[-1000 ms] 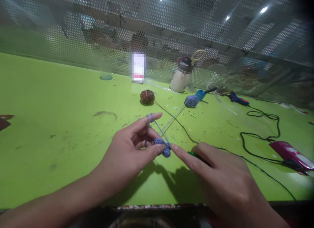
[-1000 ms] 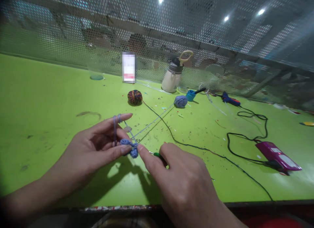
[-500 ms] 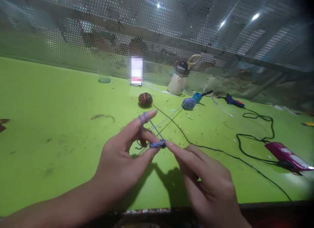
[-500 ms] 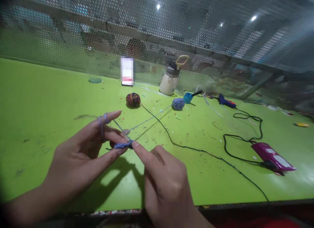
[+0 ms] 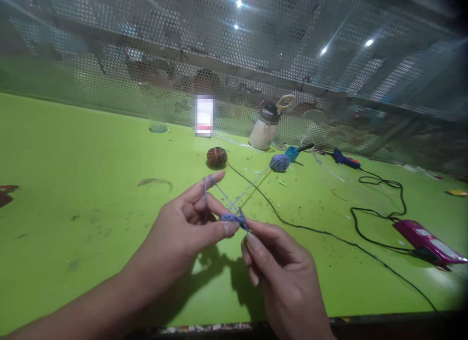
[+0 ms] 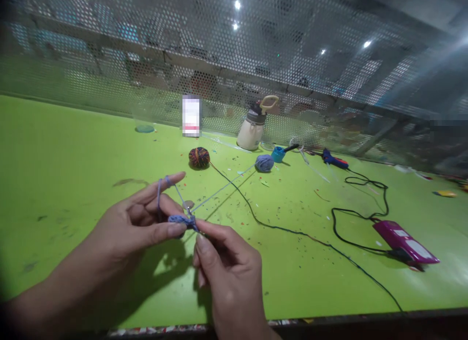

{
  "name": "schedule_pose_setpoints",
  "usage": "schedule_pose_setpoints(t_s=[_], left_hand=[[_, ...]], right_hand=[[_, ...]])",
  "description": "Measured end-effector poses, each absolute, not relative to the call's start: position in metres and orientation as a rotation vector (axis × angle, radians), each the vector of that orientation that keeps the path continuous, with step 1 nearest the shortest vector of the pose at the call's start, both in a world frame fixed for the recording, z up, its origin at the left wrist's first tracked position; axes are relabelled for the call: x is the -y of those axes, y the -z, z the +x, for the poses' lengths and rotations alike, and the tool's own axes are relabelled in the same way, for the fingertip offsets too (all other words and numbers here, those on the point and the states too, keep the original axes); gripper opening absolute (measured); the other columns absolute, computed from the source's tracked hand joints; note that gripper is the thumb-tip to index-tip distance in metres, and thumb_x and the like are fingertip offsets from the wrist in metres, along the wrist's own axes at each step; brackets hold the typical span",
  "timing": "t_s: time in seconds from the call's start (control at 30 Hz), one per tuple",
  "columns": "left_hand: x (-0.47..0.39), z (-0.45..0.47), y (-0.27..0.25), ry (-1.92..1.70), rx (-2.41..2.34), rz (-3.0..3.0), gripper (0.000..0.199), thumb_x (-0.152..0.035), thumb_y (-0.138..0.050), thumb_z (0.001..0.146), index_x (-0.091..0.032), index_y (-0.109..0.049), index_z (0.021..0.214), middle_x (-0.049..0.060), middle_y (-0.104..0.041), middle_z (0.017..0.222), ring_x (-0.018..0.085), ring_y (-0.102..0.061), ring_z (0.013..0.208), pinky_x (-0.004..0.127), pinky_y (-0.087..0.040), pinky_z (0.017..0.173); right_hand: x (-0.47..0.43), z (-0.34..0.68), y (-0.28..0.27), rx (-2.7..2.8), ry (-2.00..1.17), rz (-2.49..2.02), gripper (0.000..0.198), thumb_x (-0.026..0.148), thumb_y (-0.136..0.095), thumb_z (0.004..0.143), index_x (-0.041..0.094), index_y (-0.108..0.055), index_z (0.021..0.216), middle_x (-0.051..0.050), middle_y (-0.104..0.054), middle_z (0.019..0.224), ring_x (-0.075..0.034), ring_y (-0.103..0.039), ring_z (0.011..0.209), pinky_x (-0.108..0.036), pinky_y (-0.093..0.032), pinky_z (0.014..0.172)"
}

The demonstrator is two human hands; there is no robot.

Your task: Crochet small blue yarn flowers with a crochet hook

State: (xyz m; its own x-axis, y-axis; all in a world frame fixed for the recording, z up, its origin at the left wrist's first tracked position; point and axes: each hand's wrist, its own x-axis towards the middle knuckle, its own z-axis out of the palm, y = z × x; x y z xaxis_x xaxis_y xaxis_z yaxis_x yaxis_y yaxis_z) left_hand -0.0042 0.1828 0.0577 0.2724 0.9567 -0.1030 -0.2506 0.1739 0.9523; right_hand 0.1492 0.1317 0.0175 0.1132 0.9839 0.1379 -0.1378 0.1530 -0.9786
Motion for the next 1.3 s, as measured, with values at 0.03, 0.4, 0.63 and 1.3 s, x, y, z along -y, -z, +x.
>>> schedule_pose_setpoints(t_s=[0.03, 0.4, 0.63, 1.3], left_hand=[[-0.184, -0.005, -0.059, -1.008, -0.862, 0.996, 0.082, -0.01, -0.08, 0.066, -0.02, -0.046, 0.14, -0.006, -0.067, 0.075, 0.015, -0.067, 0.076, 0.032, -0.051, 0.083], [-0.184, -0.003, -0.059, -0.991, -0.829, 0.963, 0.073, -0.013, -0.082, 0.069, -0.017, -0.05, 0.135, -0.004, -0.068, 0.077, 0.014, -0.066, 0.076, 0.028, -0.051, 0.078], [-0.188, -0.003, -0.052, -0.957, -0.797, 0.925, 0.059, -0.012, -0.08, 0.071, -0.02, -0.06, 0.126, -0.004, -0.066, 0.08, 0.011, -0.064, 0.072, 0.026, -0.051, 0.074], [-0.187, 0.002, -0.047, -0.872, -0.765, 1.099, 0.046, -0.011, -0.072, 0.078, -0.023, -0.066, 0.121, -0.002, -0.067, 0.085, 0.011, -0.063, 0.079, 0.026, -0.05, 0.079]], right_hand=[[-0.132, 0.155, -0.018, 1.224, -0.962, -1.07, 0.019, 0.021, -0.064, 0.09, 0.028, -0.074, 0.104, 0.001, -0.064, 0.068, -0.011, -0.054, 0.055, -0.022, -0.043, 0.049], [-0.129, 0.198, -0.04, 2.264, 0.163, -1.126, 0.052, 0.005, -0.045, 0.085, 0.012, -0.058, 0.135, -0.003, -0.048, 0.065, -0.017, -0.046, 0.055, -0.028, -0.033, 0.046], [-0.124, 0.203, -0.054, 2.129, -0.423, -1.181, 0.047, 0.006, -0.043, 0.091, 0.029, -0.061, 0.127, -0.004, -0.07, 0.088, -0.016, -0.065, 0.074, -0.025, -0.05, 0.058], [-0.128, 0.195, -0.029, 1.241, -1.32, -1.181, 0.025, 0.032, -0.066, 0.09, 0.032, -0.072, 0.114, 0.002, -0.053, 0.064, -0.01, -0.042, 0.055, -0.022, -0.033, 0.048]])
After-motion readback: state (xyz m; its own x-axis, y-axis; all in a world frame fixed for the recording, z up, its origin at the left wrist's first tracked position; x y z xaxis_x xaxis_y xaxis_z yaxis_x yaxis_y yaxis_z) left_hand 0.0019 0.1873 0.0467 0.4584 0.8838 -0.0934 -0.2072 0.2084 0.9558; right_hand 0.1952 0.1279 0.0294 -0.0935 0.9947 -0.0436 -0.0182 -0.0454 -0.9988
